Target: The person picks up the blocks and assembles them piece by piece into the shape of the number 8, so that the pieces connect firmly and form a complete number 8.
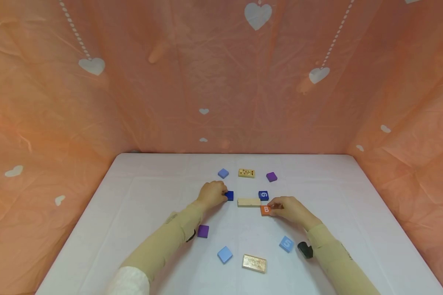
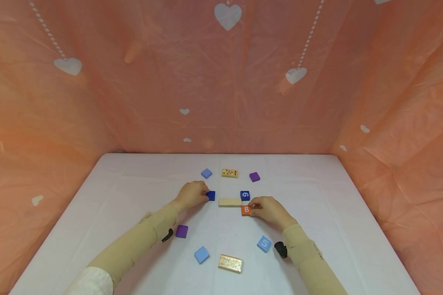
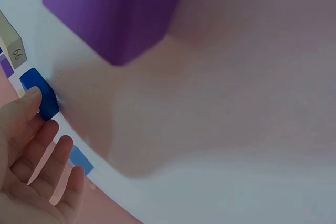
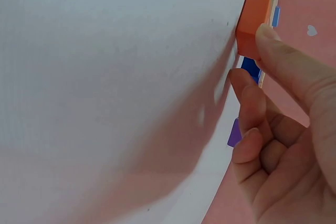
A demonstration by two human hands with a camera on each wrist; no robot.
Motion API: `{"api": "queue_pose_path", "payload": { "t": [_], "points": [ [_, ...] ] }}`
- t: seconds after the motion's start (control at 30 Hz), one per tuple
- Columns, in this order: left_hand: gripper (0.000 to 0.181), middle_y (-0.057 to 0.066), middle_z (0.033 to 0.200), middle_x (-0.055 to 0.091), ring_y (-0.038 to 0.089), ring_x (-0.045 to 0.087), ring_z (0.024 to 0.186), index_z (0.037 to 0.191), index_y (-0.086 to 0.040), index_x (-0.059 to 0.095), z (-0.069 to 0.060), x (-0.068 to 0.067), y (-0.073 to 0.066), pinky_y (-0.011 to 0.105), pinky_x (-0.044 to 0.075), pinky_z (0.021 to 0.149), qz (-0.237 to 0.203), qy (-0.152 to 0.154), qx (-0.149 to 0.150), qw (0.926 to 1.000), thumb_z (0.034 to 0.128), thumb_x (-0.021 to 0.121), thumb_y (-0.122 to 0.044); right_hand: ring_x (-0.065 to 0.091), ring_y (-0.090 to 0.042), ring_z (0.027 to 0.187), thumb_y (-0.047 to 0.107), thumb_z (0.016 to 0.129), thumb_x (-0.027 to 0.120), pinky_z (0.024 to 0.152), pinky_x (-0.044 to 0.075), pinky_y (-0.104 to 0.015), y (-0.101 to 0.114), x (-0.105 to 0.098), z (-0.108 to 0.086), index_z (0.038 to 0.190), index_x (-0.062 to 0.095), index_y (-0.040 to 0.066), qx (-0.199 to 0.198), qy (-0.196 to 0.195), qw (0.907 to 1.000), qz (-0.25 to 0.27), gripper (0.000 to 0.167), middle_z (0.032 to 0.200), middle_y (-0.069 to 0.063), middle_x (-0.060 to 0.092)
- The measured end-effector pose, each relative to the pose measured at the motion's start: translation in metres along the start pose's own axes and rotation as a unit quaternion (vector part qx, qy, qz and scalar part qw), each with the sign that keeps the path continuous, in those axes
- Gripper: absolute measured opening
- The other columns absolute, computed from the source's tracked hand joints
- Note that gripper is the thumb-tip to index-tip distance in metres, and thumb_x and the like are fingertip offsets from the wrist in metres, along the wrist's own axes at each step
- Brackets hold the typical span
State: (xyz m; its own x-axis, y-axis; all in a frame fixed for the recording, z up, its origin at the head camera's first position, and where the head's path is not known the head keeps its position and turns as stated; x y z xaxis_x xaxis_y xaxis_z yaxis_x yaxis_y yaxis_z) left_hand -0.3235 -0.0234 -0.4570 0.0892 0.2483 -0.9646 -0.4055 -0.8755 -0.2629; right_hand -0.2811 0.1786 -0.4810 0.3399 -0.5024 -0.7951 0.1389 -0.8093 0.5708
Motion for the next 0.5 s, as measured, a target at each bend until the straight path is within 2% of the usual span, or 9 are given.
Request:
{"api": "queue_pose_path", "payload": {
  "t": [0.27, 0.5],
  "points": [
    [0.017, 0.002, 0.088, 0.068, 0.018, 0.064, 0.082, 0.092, -0.010, 0.073, 0.0035, 0.0028, -0.0084, 0.035, 0.047, 0.076, -0.002, 0.004, 0.009, 0.9999, 0.0777, 0.072, -0.019, 0.053, -0.014, 0.085, 0.022, 0.084, 0.067, 0.084, 0.049, -0.036, 0.0016, -0.0002, -0.0005, 0.105, 0.068, 0.017, -0.006, -0.002, 1.0000, -0.001, 0.022, 0.097, 0.000, 0.066],
    [0.018, 0.002, 0.088, 0.068, 0.017, 0.064, 0.082, 0.092, -0.009, 0.073, 0.0072, 0.0052, -0.0098, 0.035, 0.047, 0.076, -0.001, 0.000, 0.010, 1.0000, 0.0775, 0.073, -0.020, 0.053, -0.013, 0.084, 0.023, 0.084, 0.067, 0.084, 0.049, -0.037, 0.0014, -0.0006, -0.0002, 0.105, 0.068, 0.017, -0.016, -0.004, 0.9999, -0.003, 0.022, 0.097, 0.000, 0.067]
  ]
}}
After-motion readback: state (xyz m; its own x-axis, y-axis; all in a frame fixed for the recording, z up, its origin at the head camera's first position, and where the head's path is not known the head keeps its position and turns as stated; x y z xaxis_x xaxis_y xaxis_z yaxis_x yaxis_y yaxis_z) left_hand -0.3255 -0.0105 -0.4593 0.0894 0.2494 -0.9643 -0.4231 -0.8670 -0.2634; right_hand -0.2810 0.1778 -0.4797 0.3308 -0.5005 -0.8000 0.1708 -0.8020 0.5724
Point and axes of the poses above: each hand's wrist, its own z-axis towards the middle knuckle, its own x-axis out of the palm, y = z × x, the point moved 10 cm from there along z, towards the middle knuckle
